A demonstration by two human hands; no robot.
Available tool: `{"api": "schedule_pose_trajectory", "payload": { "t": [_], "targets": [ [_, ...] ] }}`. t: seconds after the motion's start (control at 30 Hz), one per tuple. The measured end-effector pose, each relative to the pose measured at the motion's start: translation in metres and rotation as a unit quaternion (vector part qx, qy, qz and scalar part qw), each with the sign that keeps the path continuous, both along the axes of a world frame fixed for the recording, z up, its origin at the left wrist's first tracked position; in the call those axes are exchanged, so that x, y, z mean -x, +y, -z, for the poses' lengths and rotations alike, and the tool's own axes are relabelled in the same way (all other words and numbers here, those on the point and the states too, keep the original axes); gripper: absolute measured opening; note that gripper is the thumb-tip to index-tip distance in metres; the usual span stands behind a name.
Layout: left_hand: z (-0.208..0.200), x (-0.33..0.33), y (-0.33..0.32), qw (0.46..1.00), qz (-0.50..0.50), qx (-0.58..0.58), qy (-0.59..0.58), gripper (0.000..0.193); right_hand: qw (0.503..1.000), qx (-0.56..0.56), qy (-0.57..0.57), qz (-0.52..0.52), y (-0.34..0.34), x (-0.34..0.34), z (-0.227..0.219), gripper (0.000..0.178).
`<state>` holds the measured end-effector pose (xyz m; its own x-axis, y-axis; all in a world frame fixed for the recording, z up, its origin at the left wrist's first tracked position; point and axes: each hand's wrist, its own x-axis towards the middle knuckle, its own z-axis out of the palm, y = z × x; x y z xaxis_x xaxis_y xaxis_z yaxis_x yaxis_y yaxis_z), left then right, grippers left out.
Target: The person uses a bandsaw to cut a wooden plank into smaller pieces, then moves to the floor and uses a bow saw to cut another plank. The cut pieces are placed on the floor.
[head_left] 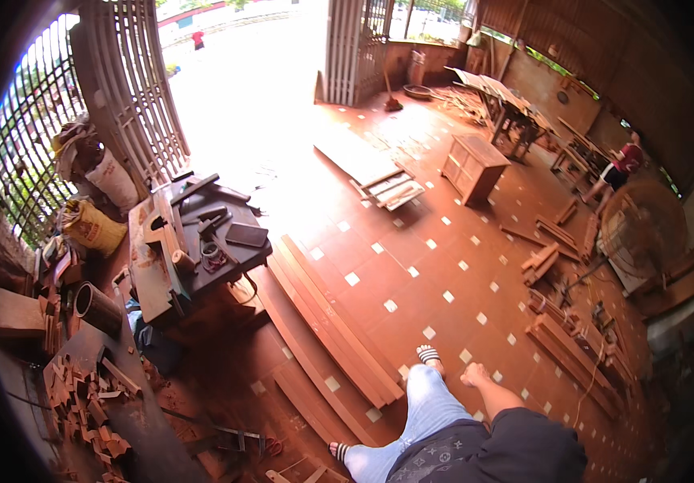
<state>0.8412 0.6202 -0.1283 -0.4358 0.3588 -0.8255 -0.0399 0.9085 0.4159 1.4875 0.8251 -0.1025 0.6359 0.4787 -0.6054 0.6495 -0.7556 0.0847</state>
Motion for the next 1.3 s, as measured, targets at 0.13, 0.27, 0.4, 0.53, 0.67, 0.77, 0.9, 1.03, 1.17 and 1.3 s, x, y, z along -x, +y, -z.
{"api": "schedule_pose_trajectory", "payload": {
  "t": [0.13, 0.27, 0.4, 0.53, 0.67, 0.77, 0.9, 1.03, 1.17, 1.3],
  "targets": [
    [-0.043, -0.066, 0.089, 0.998, -0.016, -0.033, 0.053, 0.03, 1.0, -0.011, 0.027, 0.007, 0.058, -0.078, 0.044, 0.038],
    [-0.036, -0.168, 0.187, 0.987, 0.013, -0.16, 0.03, 0.03, 0.992, 0.01, 0.084, 0.088, 0.136, -0.202, 0.084, 0.04],
    [-0.019, -0.221, 0.238, 0.932, 0.135, -0.236, 0.24, 0.038, 0.982, -0.097, 0.14, 0.078, 0.205, -0.261, 0.15, 0.022],
    [-0.091, -0.315, 0.359, 0.942, 0.186, -0.243, 0.138, 0.048, 0.981, -0.124, 0.108, 0.104, 0.221, -0.352, 0.144, 0.013],
    [-0.141, -0.397, 0.5, 0.93, 0.279, -0.212, 0.114, 0.027, 0.946, -0.136, 0.202, 0.213, 0.247, -0.444, 0.169, 0.019],
    [-0.15, -0.457, 0.607, 0.929, 0.278, -0.239, 0.054, 0.019, 0.874, -0.12, 0.341, 0.324, 0.253, -0.516, 0.179, 0.023],
    [-0.187, -0.494, 0.687, 0.95, 0.219, -0.221, 0.025, 0.018, 0.902, -0.068, 0.248, 0.348, 0.329, -0.472, 0.165, 0.025],
    [-0.155, -0.533, 0.821, 0.931, 0.262, -0.252, -0.021, 0.021, 0.911, -0.074, 0.213, 0.346, 0.376, -0.495, 0.185, 0.026],
    [-0.132, -0.558, 0.935, 0.937, 0.277, -0.213, -0.027, 0.021, 0.901, -0.061, 0.233, 0.36, 0.469, -0.488, 0.175, 0.019],
    [-0.089, -0.571, 1.043, 0.918, 0.343, -0.198, 0.016, 0.016, 0.94, -0.159, 0.161, 0.255, 0.616, -0.459, 0.161, 0.02]
  ]
}}
